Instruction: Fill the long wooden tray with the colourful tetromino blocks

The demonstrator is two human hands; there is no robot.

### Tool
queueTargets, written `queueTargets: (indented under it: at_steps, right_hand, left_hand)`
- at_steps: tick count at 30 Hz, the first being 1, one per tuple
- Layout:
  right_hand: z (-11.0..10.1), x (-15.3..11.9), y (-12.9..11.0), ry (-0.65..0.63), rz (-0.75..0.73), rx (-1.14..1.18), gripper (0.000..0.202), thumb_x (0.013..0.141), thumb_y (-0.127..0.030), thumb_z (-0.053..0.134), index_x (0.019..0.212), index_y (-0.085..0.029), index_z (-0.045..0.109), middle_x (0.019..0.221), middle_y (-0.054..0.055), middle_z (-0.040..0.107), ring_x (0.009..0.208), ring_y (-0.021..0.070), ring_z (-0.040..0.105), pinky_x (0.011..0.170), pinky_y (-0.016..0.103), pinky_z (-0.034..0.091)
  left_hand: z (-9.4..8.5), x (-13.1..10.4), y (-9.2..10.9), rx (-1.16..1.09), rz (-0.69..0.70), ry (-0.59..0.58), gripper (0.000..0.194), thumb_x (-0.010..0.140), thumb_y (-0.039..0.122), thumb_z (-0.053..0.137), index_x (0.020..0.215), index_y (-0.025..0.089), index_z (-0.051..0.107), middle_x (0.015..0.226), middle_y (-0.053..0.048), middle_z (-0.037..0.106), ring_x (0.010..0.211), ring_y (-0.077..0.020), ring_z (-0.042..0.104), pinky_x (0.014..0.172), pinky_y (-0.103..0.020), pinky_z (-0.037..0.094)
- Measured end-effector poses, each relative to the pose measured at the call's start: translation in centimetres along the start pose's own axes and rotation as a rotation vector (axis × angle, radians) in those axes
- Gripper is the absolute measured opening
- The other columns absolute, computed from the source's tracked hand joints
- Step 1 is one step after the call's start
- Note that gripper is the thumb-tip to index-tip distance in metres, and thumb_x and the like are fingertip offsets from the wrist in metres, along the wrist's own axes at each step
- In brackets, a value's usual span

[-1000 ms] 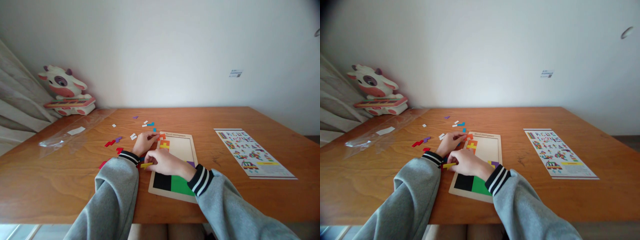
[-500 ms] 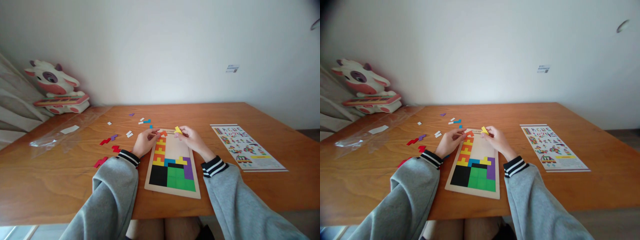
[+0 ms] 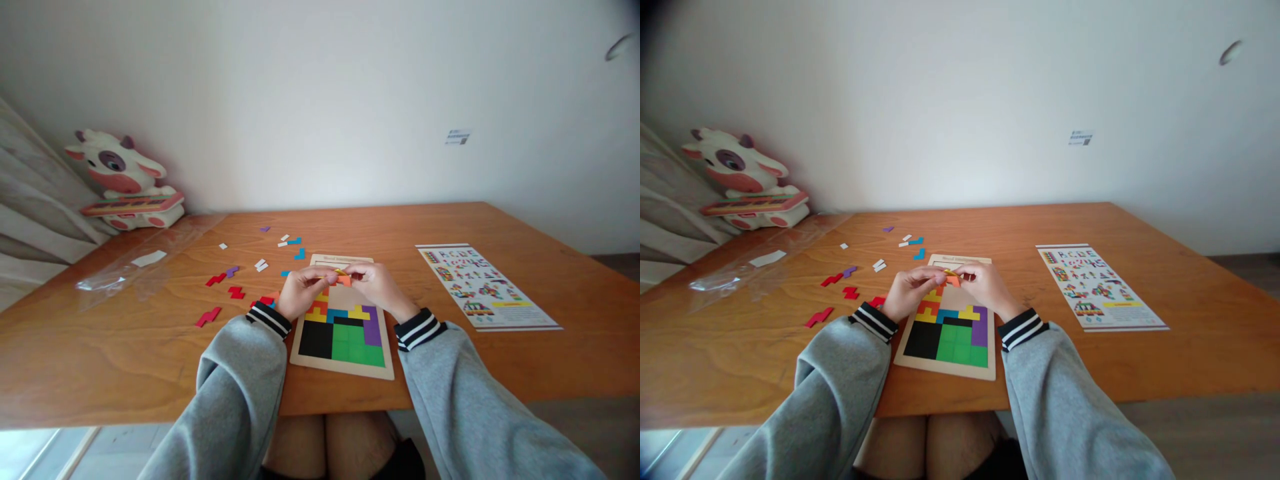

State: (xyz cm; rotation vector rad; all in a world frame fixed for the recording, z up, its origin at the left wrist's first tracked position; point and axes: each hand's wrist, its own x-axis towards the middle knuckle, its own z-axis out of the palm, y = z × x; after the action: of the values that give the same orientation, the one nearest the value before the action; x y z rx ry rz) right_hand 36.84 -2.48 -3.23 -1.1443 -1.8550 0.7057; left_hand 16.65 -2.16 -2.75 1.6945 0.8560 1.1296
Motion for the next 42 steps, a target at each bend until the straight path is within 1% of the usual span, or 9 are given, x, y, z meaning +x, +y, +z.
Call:
queueTargets:
  at_steps: [4,7,11,19,22,28,33,37,42]
  right_hand:
    - [-0.8,-1.9,-0.6,-0.021,-0.023,-0.094,0.031,0.082,-0.048,0.070,0.091,-0.019,0.074,0.090,0.007,0.072,0.077,0.0177,0.062,0.071,0.031,0.049]
    - [-1.4,-3.8,-0.5,-0.038,-0.010,-0.153,0.033,0.082,-0.050,0.070,0.095,-0.019,0.073,0.097,0.008,0.070,0.085,0.0188,0.062,0.076,0.032,0.049]
    - [-2.0,-5.5,0.0,-0.086,0.029,-0.228,0.040,0.075,-0.054,0.076,0.096,-0.019,0.073,0.096,0.006,0.066,0.089,0.0199,0.061,0.083,0.033,0.047]
    - [-2.2,-5.6,0.0,-0.164,0.033,-0.262,0.037,0.075,-0.055,0.075,0.090,-0.020,0.073,0.097,0.006,0.068,0.094,0.0212,0.059,0.088,0.036,0.042]
    - [-2.2,-5.6,0.0,-0.166,0.056,-0.243,0.039,0.075,-0.055,0.074,0.090,-0.019,0.072,0.097,0.006,0.070,0.091,0.0207,0.059,0.085,0.034,0.042]
    - [-2.3,-5.5,-0.6,-0.162,0.161,-0.189,0.037,0.079,-0.056,0.069,0.088,-0.020,0.072,0.084,0.003,0.070,0.079,0.0186,0.059,0.075,0.032,0.043]
    - [-2.5,-5.4,-0.9,-0.135,0.156,-0.161,0.029,0.080,-0.049,0.070,0.085,-0.021,0.072,0.091,0.004,0.072,0.090,0.0209,0.061,0.086,0.035,0.042]
    - [-2.2,-5.1,-0.3,-0.092,0.189,0.003,0.032,0.079,-0.050,0.070,0.088,-0.019,0.069,0.089,0.004,0.072,0.085,0.0191,0.064,0.079,0.032,0.047]
    - [-1.3,-4.3,1.1,0.090,0.248,0.167,0.041,0.075,-0.053,0.072,0.093,-0.017,0.066,0.088,0.006,0.073,0.077,0.0178,0.064,0.072,0.031,0.050]
  left_hand:
    - [0.2,-0.2,-0.3,-0.040,-0.016,0.080,0.042,0.073,0.058,0.074,0.083,0.017,0.076,0.098,-0.010,0.075,0.093,-0.0222,0.068,0.088,-0.035,0.054]
    - [0.0,-0.2,-1.0,-0.109,-0.140,0.143,0.049,0.068,0.060,0.077,0.087,0.015,0.076,0.091,-0.008,0.075,0.084,-0.0192,0.067,0.081,-0.032,0.055]
    - [-0.4,-0.4,-1.5,-0.163,-0.281,0.098,0.054,0.061,0.061,0.081,0.088,0.015,0.077,0.087,-0.006,0.075,0.077,-0.0172,0.066,0.075,-0.030,0.054]
    - [-0.3,-0.6,-1.5,-0.115,-0.281,0.068,0.055,0.060,0.062,0.080,0.087,0.015,0.078,0.081,-0.005,0.074,0.074,-0.0164,0.064,0.074,-0.030,0.054]
    - [-0.3,-0.5,-1.6,-0.121,-0.287,0.073,0.054,0.059,0.062,0.081,0.087,0.015,0.078,0.079,-0.004,0.074,0.070,-0.0151,0.062,0.071,-0.028,0.053]
    - [-0.4,-0.6,-1.6,-0.099,-0.289,0.082,0.056,0.060,0.063,0.080,0.089,0.015,0.077,0.078,-0.004,0.073,0.064,-0.0122,0.058,0.065,-0.026,0.050]
    - [-0.4,-0.5,-1.3,-0.147,-0.316,0.113,0.057,0.057,0.063,0.082,0.087,0.014,0.077,0.076,-0.004,0.072,0.061,-0.0103,0.056,0.062,-0.025,0.049]
    - [-0.4,-0.5,-1.3,-0.171,-0.338,0.133,0.058,0.055,0.063,0.083,0.088,0.015,0.077,0.079,-0.005,0.073,0.063,-0.0110,0.057,0.063,-0.025,0.049]
    - [-0.5,-0.4,-1.6,-0.174,-0.333,0.145,0.059,0.056,0.064,0.082,0.089,0.015,0.077,0.083,-0.005,0.073,0.067,-0.0122,0.060,0.064,-0.026,0.050]
